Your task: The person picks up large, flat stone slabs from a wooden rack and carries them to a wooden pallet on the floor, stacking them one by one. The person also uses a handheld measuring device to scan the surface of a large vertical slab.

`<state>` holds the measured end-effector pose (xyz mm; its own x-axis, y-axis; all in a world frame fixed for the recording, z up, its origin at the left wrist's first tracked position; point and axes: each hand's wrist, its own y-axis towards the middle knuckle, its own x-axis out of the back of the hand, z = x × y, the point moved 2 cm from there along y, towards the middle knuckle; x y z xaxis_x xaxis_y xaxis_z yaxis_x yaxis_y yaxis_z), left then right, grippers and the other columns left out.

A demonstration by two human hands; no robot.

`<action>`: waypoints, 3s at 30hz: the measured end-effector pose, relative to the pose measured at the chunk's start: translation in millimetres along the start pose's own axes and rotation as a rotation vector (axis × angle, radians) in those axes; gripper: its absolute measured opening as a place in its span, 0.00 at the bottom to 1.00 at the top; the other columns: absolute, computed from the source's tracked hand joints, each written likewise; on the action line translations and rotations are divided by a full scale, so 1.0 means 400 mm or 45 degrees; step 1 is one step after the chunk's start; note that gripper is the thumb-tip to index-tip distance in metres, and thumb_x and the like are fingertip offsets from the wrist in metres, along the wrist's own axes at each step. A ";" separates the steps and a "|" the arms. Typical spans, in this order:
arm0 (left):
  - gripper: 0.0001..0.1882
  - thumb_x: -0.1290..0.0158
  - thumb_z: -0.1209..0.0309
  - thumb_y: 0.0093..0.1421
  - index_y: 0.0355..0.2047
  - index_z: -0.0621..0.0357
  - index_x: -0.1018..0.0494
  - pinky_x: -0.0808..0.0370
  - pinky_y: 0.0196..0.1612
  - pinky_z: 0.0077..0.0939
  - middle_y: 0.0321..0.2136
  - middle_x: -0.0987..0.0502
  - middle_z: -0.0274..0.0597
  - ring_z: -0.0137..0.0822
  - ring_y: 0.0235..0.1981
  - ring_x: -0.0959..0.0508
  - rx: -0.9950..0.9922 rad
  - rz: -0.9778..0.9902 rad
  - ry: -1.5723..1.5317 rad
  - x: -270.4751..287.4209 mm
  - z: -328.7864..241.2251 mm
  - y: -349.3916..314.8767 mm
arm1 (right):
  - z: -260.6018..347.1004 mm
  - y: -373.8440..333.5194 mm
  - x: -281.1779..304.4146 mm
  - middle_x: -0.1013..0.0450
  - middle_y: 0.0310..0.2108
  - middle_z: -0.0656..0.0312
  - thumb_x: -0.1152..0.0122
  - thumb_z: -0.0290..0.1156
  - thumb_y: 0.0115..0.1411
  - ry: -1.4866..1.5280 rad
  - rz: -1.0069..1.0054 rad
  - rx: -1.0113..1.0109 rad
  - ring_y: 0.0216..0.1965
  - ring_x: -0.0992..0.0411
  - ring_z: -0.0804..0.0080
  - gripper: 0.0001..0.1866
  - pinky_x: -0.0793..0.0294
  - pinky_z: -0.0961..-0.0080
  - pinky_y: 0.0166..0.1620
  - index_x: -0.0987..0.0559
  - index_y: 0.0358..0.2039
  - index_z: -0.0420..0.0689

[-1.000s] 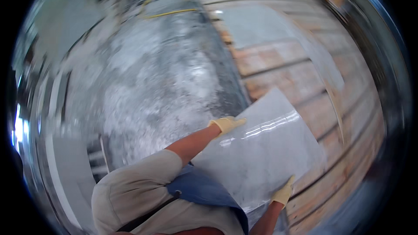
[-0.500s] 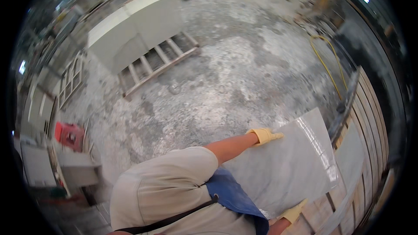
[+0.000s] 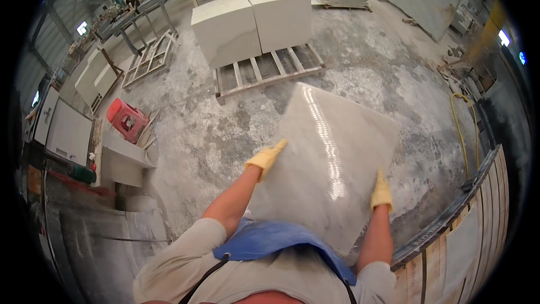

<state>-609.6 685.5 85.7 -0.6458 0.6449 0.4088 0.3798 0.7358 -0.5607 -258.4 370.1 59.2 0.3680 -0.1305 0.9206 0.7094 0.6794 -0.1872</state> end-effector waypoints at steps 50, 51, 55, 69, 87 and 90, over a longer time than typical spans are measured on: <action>0.57 0.61 0.22 0.62 0.64 0.68 0.31 0.31 0.60 0.36 0.55 0.24 0.53 0.45 0.51 0.26 0.394 -1.038 -0.566 2.849 0.876 0.897 | 3.601 1.005 -1.021 0.40 0.70 0.48 0.57 0.06 0.60 -0.135 0.497 0.879 0.67 0.33 0.54 0.53 0.30 0.62 0.67 0.49 0.77 0.74; 0.59 0.60 0.21 0.61 0.68 0.67 0.36 0.34 0.63 0.36 0.61 0.29 0.53 0.46 0.57 0.29 0.429 -1.000 -0.575 2.917 0.923 0.956 | 3.646 1.009 -1.039 0.40 0.70 0.48 0.57 0.06 0.60 -0.160 0.489 0.862 0.67 0.33 0.54 0.53 0.30 0.62 0.68 0.49 0.77 0.74; 0.64 0.58 0.19 0.57 0.74 0.67 0.44 0.40 0.71 0.37 0.71 0.38 0.57 0.51 0.70 0.36 0.482 -0.769 -0.534 3.167 0.920 1.171 | 3.778 1.139 -1.065 0.40 0.71 0.50 0.57 0.07 0.61 -0.149 0.420 0.752 0.68 0.33 0.54 0.53 0.32 0.60 0.69 0.50 0.77 0.75; 0.66 0.63 0.19 0.58 0.72 0.73 0.45 0.45 0.73 0.40 0.72 0.41 0.64 0.55 0.74 0.41 0.165 -0.619 -0.104 3.805 0.621 1.933 | 4.324 1.676 -1.168 0.34 0.65 0.48 0.56 0.22 0.62 -0.136 0.262 0.676 0.65 0.32 0.51 0.43 0.34 0.60 0.69 0.48 0.77 0.65; 0.62 0.61 0.19 0.59 0.72 0.65 0.41 0.42 0.71 0.41 0.70 0.35 0.59 0.54 0.70 0.37 0.248 -0.565 -0.305 4.572 0.336 2.874 | 5.099 2.500 -1.307 0.35 0.66 0.46 0.59 0.05 0.55 -0.222 0.138 0.628 0.64 0.30 0.48 0.57 0.30 0.60 0.66 0.55 0.79 0.71; 0.62 0.58 0.20 0.58 0.72 0.66 0.40 0.41 0.70 0.41 0.69 0.34 0.58 0.53 0.69 0.34 0.233 -0.458 -0.307 4.688 0.248 3.047 | 5.157 2.636 -1.319 0.35 0.65 0.45 0.59 0.04 0.54 -0.189 0.107 0.605 0.64 0.30 0.48 0.58 0.30 0.60 0.66 0.56 0.79 0.69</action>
<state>-1423.5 2771.0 97.4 -0.8586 0.2732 0.4337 -0.0056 0.8411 -0.5408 -944.5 2644.7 83.0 0.2980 0.0193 0.9544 0.3164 0.9413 -0.1179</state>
